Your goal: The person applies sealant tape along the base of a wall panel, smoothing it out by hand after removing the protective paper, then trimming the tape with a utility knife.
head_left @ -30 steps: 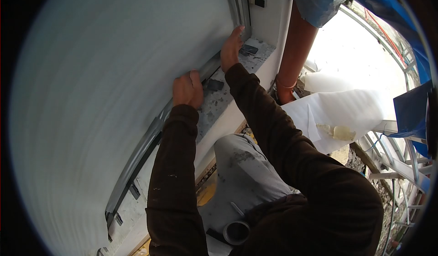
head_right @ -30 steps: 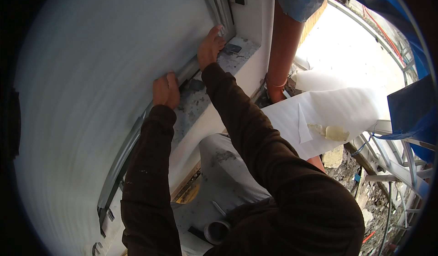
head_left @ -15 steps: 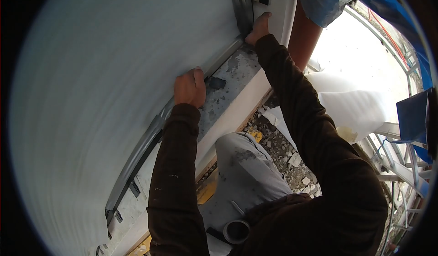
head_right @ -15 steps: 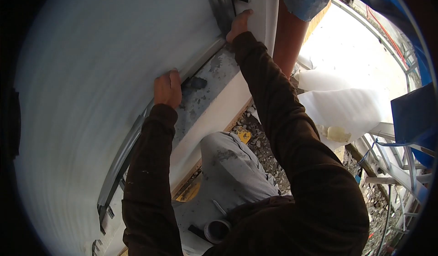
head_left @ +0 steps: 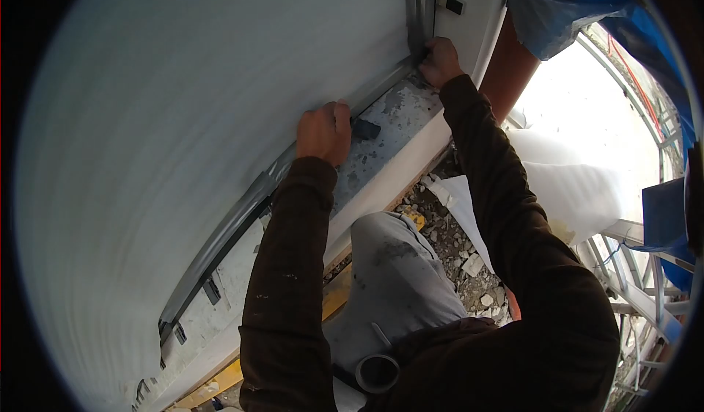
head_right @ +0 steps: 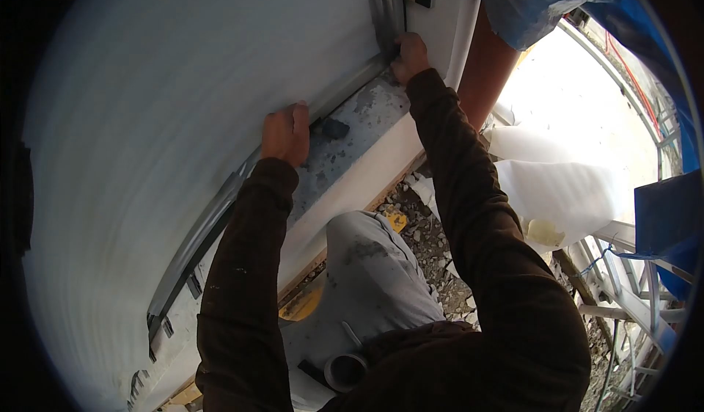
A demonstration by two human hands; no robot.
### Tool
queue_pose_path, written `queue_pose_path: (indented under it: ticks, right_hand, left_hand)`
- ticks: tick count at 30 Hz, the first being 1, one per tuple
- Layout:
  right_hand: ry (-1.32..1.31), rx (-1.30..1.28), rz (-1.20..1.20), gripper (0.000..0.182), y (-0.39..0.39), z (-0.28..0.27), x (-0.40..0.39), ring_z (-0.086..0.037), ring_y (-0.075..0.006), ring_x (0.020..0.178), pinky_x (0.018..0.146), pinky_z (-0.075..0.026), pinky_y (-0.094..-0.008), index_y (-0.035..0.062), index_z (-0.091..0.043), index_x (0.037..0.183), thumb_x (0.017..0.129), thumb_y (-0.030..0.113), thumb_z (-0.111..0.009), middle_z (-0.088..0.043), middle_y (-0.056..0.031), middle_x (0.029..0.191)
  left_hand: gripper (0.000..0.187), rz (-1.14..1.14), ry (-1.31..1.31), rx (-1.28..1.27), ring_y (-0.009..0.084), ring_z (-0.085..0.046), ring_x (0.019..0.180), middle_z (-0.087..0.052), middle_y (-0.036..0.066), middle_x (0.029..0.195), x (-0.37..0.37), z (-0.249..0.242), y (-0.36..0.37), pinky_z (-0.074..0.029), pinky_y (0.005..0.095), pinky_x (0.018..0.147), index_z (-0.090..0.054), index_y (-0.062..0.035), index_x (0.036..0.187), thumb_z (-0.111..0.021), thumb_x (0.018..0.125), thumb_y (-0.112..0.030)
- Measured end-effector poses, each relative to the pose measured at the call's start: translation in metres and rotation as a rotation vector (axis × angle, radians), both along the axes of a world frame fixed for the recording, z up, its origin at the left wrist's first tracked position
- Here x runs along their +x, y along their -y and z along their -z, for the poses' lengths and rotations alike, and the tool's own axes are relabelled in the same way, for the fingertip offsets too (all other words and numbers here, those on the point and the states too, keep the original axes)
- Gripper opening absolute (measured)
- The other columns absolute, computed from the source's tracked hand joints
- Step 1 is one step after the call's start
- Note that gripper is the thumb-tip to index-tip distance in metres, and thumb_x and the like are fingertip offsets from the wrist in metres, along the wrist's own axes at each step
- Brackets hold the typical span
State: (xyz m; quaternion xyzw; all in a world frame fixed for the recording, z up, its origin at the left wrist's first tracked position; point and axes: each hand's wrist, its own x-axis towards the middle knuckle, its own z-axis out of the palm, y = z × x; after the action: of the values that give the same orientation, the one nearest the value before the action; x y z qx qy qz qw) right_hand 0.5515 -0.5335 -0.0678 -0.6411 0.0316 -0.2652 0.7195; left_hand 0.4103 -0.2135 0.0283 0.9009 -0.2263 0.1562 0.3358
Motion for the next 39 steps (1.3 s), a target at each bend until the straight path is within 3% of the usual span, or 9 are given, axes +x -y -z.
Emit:
queue_pose_path:
  ticks: [3, 4, 7, 9, 15, 16, 26, 31, 39]
  right_hand:
    - [-0.273, 0.710, -0.047, 0.017, -0.021, -0.054, -0.041, -0.036, -0.0167, 0.067, 0.062, -0.033, -0.0347, 0.0154, -0.041, 0.073, 0.083, 0.016, -0.054, -0.034, -0.0013, 0.072]
    - [-0.264, 0.709, -0.049, 0.017, -0.011, -0.035, -0.026, -0.036, -0.0167, 0.067, 0.062, -0.033, -0.0347, 0.0154, -0.041, 0.073, 0.083, 0.016, -0.054, -0.034, -0.0013, 0.072]
    - [0.118, -0.254, 0.068, 0.014, 0.012, 0.020, 0.006, -0.036, -0.0179, 0.066, 0.062, -0.033, -0.0352, 0.0144, -0.043, 0.075, 0.084, 0.018, -0.054, -0.037, -0.0020, 0.074]
    - [-0.167, 0.613, -0.223, 0.012, 0.004, -0.026, -0.028, -0.040, -0.0196, 0.066, 0.062, -0.035, -0.0358, 0.0133, -0.047, 0.078, 0.085, 0.021, -0.053, -0.043, -0.0032, 0.077]
    - [-0.074, 0.469, 0.071, 0.021, -0.050, -0.016, -0.009, -0.048, -0.0197, 0.080, 0.076, -0.041, -0.0344, 0.0076, -0.054, 0.090, 0.088, 0.028, -0.052, -0.049, -0.0058, 0.086]
    - [-0.049, 0.466, 0.048, 0.035, -0.053, -0.020, -0.009, -0.048, -0.0288, 0.109, 0.098, -0.036, -0.0341, -0.0025, -0.056, 0.107, 0.085, 0.024, -0.055, -0.053, -0.0166, 0.112]
    - [-0.118, 0.406, 0.090, 0.045, -0.060, -0.032, -0.029, -0.046, -0.0309, 0.107, 0.100, -0.035, -0.0376, -0.0086, -0.048, 0.111, 0.082, 0.026, -0.055, -0.051, -0.0209, 0.114]
    - [0.054, -0.047, 0.336, 0.060, -0.071, -0.023, -0.028, -0.045, -0.0341, 0.121, 0.105, -0.033, -0.0388, -0.0094, -0.040, 0.128, 0.084, 0.030, -0.054, -0.047, -0.0255, 0.128]
    - [-0.193, 0.180, 0.051, 0.053, -0.040, -0.042, -0.043, -0.046, -0.0289, 0.114, 0.103, -0.032, -0.0367, -0.0047, -0.046, 0.124, 0.086, 0.032, -0.053, -0.050, -0.0171, 0.122]
  left_hand:
    - [0.047, 0.000, 0.002, -0.006, 0.0473, -0.061, 0.069, -0.063, 0.026, 0.070, -0.003, 0.002, 0.001, -0.048, 0.0522, 0.074, -0.066, 0.0020, 0.073, -0.041, 0.097, -0.030]
    - [0.047, 0.001, -0.011, -0.015, 0.0479, -0.061, 0.070, -0.063, 0.027, 0.071, -0.002, -0.001, 0.001, -0.048, 0.0525, 0.074, -0.066, 0.0020, 0.073, -0.042, 0.097, -0.030]
    - [0.047, -0.003, -0.011, 0.019, 0.0487, -0.060, 0.070, -0.062, 0.029, 0.072, -0.002, -0.002, 0.000, -0.048, 0.0530, 0.075, -0.066, 0.0021, 0.074, -0.042, 0.097, -0.031]
    - [0.047, 0.005, -0.016, -0.002, 0.0488, -0.060, 0.070, -0.062, 0.029, 0.072, -0.004, 0.001, 0.000, -0.048, 0.0531, 0.075, -0.066, 0.0023, 0.074, -0.042, 0.097, -0.031]
    - [0.046, -0.006, -0.008, 0.014, 0.0483, -0.060, 0.070, -0.062, 0.028, 0.072, -0.003, 0.001, -0.001, -0.048, 0.0525, 0.075, -0.066, 0.0019, 0.075, -0.042, 0.097, -0.030]
    - [0.045, 0.003, -0.015, 0.002, 0.0480, -0.060, 0.070, -0.063, 0.028, 0.072, -0.002, -0.001, 0.000, -0.048, 0.0523, 0.074, -0.067, 0.0016, 0.075, -0.042, 0.097, -0.030]
    - [0.043, 0.015, 0.013, 0.015, 0.0473, -0.061, 0.069, -0.064, 0.027, 0.073, -0.002, 0.002, 0.000, -0.049, 0.0520, 0.073, -0.067, 0.0021, 0.077, -0.045, 0.096, -0.029]
    - [0.039, 0.021, -0.016, 0.015, 0.0478, -0.062, 0.070, -0.064, 0.029, 0.075, -0.001, 0.000, 0.000, -0.050, 0.0517, 0.073, -0.070, 0.0022, 0.084, -0.048, 0.093, -0.029]
    - [0.039, 0.050, -0.076, 0.014, 0.0449, -0.062, 0.067, -0.064, 0.028, 0.073, -0.001, 0.001, -0.001, -0.050, 0.0492, 0.070, -0.070, 0.0034, 0.083, -0.049, 0.090, -0.029]
